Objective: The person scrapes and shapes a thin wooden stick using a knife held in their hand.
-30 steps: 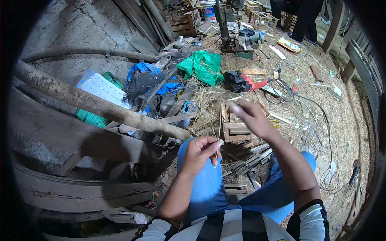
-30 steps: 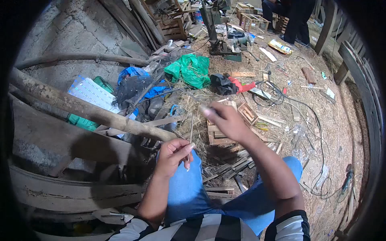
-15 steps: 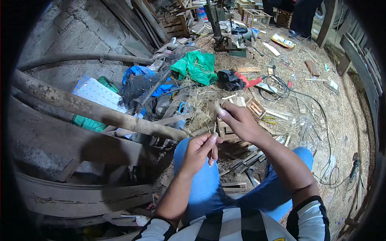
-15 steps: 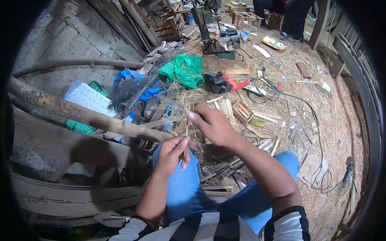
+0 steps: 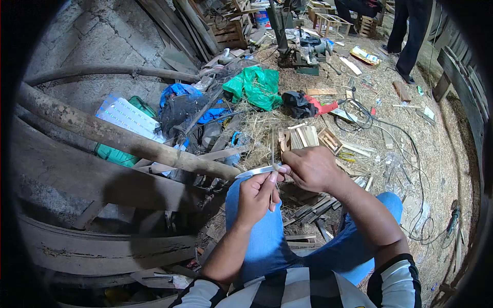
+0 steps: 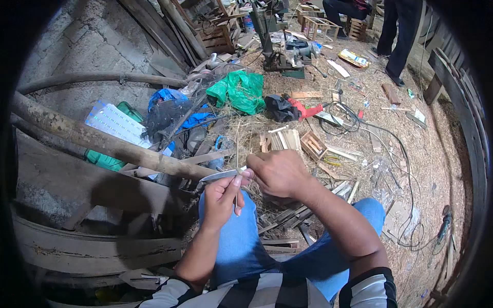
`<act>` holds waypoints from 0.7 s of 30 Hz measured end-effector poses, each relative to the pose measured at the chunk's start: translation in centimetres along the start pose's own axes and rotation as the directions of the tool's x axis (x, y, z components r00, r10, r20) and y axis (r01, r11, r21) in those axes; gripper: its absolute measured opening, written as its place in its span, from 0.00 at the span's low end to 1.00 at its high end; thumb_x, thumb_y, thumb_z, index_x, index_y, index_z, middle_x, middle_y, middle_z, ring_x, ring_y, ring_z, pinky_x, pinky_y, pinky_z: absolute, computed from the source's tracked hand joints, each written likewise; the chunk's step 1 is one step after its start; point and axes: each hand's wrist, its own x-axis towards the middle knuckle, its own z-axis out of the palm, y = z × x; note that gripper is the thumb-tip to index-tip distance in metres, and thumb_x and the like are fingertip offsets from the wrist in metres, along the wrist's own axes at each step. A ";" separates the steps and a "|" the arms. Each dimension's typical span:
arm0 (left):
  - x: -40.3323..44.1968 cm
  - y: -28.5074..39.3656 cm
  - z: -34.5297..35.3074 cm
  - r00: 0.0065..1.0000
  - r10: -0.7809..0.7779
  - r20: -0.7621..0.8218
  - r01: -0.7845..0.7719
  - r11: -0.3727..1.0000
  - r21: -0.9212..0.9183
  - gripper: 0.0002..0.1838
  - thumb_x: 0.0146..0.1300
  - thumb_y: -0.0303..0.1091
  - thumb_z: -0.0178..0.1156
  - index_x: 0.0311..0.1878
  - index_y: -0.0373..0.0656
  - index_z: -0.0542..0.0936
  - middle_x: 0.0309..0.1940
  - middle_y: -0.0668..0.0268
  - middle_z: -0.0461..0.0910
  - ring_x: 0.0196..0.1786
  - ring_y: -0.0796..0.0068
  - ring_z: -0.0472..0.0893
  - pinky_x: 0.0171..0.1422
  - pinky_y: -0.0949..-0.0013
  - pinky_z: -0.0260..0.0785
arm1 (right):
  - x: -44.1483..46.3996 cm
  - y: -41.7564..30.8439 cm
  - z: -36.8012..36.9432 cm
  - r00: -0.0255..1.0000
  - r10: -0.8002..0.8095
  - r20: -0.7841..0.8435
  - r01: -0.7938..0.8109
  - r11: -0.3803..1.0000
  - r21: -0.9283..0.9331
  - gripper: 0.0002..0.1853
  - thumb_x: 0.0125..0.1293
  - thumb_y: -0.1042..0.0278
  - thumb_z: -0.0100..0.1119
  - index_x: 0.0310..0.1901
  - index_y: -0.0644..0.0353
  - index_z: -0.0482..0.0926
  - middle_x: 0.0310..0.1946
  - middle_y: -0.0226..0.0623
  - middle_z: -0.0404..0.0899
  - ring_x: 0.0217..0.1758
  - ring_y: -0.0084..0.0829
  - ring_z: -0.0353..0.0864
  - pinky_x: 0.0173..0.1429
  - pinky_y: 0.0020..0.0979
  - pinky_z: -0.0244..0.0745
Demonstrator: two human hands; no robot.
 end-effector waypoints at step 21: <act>-0.4 0.3 0.3 0.999 -0.033 -0.040 0.033 0.999 -0.007 0.16 0.81 0.38 0.56 0.48 0.32 0.84 0.16 0.68 0.74 0.13 0.81 0.70 0.17 0.76 0.60 | -0.2 0.0 0.3 0.997 -0.011 0.078 0.009 1.000 0.025 0.16 0.76 0.49 0.52 0.41 0.55 0.74 0.29 0.42 0.82 0.33 0.52 0.86 0.34 0.53 0.77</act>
